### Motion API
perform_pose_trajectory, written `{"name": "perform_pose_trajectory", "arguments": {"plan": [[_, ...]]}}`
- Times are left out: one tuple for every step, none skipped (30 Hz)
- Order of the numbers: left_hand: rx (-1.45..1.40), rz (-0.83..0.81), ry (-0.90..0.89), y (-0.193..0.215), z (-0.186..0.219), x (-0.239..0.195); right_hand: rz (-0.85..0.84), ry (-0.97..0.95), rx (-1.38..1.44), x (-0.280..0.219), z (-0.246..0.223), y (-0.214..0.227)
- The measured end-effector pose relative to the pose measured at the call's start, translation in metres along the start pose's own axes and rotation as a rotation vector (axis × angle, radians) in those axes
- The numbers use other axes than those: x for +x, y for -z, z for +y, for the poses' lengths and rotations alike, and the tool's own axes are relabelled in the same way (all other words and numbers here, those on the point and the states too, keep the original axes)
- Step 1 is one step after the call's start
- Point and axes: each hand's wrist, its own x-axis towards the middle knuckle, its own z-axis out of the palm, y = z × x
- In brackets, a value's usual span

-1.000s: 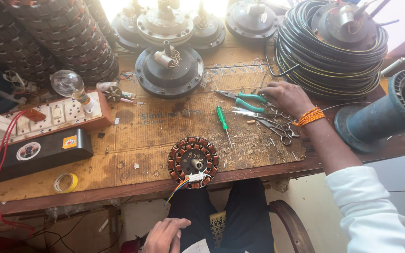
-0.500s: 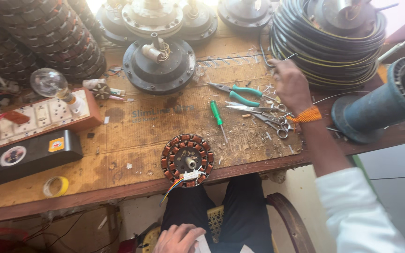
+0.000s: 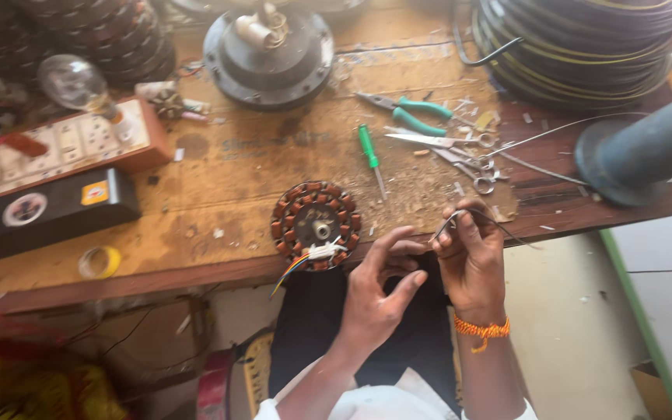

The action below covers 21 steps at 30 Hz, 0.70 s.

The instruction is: The person works on a circular stator assembly on a wooden workbench, using pliers and a screwdriver to adjust and secure wires. They repeatedly manipulate the copper windings and wire ends, occasionally picking up and setting down tools.

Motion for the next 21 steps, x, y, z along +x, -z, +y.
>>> {"name": "perform_pose_trajectory", "arguments": {"plan": [[-0.072, 0.022, -0.004, -0.003, -0.006, 0.002, 0.013, 0.019, -0.028, -0.006, 0.006, -0.004], [-0.144, 0.044, -0.009, -0.004, -0.011, 0.001, 0.032, 0.006, -0.023, -0.012, 0.010, -0.007], [-0.104, 0.086, -0.012, -0.006, -0.017, 0.001, 0.053, -0.003, -0.022, -0.016, 0.014, -0.009], [-0.065, 0.128, -0.015, -0.007, -0.023, 0.001, 0.074, -0.012, -0.022, -0.020, 0.016, -0.011], [-0.028, 0.165, -0.024, -0.005, -0.027, -0.002, 0.076, -0.007, -0.047, -0.023, 0.018, -0.013], [-0.008, 0.196, -0.044, -0.003, -0.030, -0.003, 0.078, -0.003, -0.073, -0.026, 0.020, -0.015], [0.009, 0.222, -0.064, -0.001, -0.033, -0.004, 0.082, 0.007, -0.100, -0.028, 0.021, -0.017], [0.026, 0.248, -0.085, 0.000, -0.035, -0.005, 0.062, 0.019, -0.109, -0.030, 0.022, -0.020], [0.011, 0.254, -0.065, 0.001, -0.036, -0.004, 0.043, 0.034, -0.121, -0.031, 0.022, -0.021], [-0.005, 0.260, -0.046, 0.001, -0.037, -0.004, 0.025, 0.048, -0.133, -0.032, 0.021, -0.022], [-0.021, 0.266, -0.026, 0.000, -0.037, -0.003, -0.005, 0.053, -0.152, -0.033, 0.019, -0.023], [-0.033, 0.263, -0.025, 0.001, -0.037, 0.000, -0.034, 0.058, -0.171, -0.033, 0.019, -0.023], [-0.044, 0.263, -0.021, 0.002, -0.036, 0.001, -0.063, 0.059, -0.190, -0.034, 0.019, -0.023], [-0.056, 0.263, -0.018, 0.002, -0.036, 0.002, -0.077, 0.067, -0.250, -0.035, 0.019, -0.022], [-0.037, 0.265, -0.002, 0.004, -0.034, 0.001, -0.089, 0.072, -0.311, -0.036, 0.019, -0.020], [-0.018, 0.266, 0.014, 0.005, -0.033, 0.000, -0.101, 0.077, -0.371, -0.038, 0.021, -0.018], [0.000, 0.266, 0.029, 0.007, -0.031, -0.001, -0.087, 0.084, -0.407, -0.039, 0.022, -0.015], [0.075, 0.259, 0.016, 0.008, -0.029, -0.003, -0.072, 0.091, -0.442, -0.040, 0.023, -0.013], [0.149, 0.250, 0.000, 0.011, -0.028, -0.003, -0.058, 0.100, -0.479, -0.040, 0.023, -0.010], [0.222, 0.241, -0.016, 0.013, -0.026, -0.004, -0.063, 0.113, -0.477, -0.040, 0.023, -0.008], [0.283, 0.231, -0.110, 0.015, -0.026, -0.005, -0.067, 0.125, -0.476, -0.040, 0.023, -0.006]]}}
